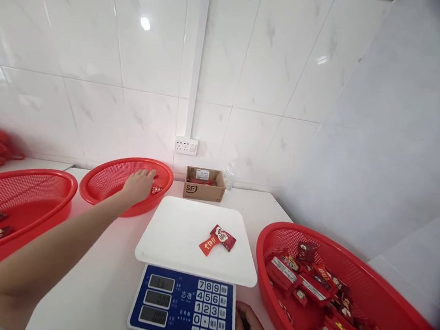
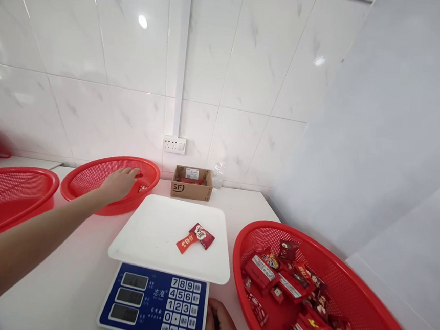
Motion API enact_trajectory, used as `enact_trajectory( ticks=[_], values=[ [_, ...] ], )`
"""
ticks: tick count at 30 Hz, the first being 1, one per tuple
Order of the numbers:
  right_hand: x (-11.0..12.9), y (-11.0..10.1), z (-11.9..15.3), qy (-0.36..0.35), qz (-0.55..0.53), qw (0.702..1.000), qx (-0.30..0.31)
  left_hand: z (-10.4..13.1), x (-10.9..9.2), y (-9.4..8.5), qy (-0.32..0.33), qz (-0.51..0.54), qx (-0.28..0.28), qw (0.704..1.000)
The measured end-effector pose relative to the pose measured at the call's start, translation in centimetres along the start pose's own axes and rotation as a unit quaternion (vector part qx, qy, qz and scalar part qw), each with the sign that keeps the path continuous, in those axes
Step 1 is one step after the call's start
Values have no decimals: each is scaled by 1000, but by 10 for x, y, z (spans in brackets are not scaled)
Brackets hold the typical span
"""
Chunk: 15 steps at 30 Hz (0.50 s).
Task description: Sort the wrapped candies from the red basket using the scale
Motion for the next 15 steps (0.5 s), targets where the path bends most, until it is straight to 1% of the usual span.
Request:
enact_trajectory(
  ticks=[1, 2, 3, 5, 7, 8, 9, 10, 11, 12, 13, 15],
  values=[
    [2, 0, 0, 2, -6, 1000, 14, 1, 0, 2, 11, 2, 3, 1000],
    [3, 0, 1, 4, -10, 1000, 23, 3, -6, 4, 33, 7, 7, 999],
    [5, 0, 1, 5, -13, 1000, 27, 6, -17, 7, 64, 16, 13, 998],
    [6, 1, 2, 0, -14, 1000, 12, 17, -50, 11, 142, 40, 31, 989],
    [7, 1, 2, -14, -9, 1000, -17, 32, -90, 13, 226, 67, 47, 971],
    [7, 1, 3, -20, -4, 999, -25, 40, -111, 13, 276, 83, 60, 956],
    [7, 2, 3, -26, 2, 999, -32, 49, -131, 13, 340, 111, 79, 930],
    [7, 2, 4, -31, 8, 999, -36, 56, -148, 12, 386, 130, 89, 909],
    [7, 2, 4, -34, 13, 999, -38, 61, -162, 11, 417, 141, 90, 893],
    [7, 3, 4, -36, 16, 998, -38, 63, -175, 10, 438, 145, 82, 883],
    [7, 3, 4, -38, 18, 998, -36, 64, -184, 9, 447, 141, 64, 881],
    [7, 3, 4, -38, 17, 999, -32, 60, -199, 7, 446, 125, 24, 886]
  ],
)
Point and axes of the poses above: each hand's wrist, its own z-axis away from the middle knuckle, its own y-axis out of the palm, x = y × z, the point moved 3 cm from there along -z, towards the middle knuckle, and after that the axes turned 12 degrees about -z, right-handed, at the moved point
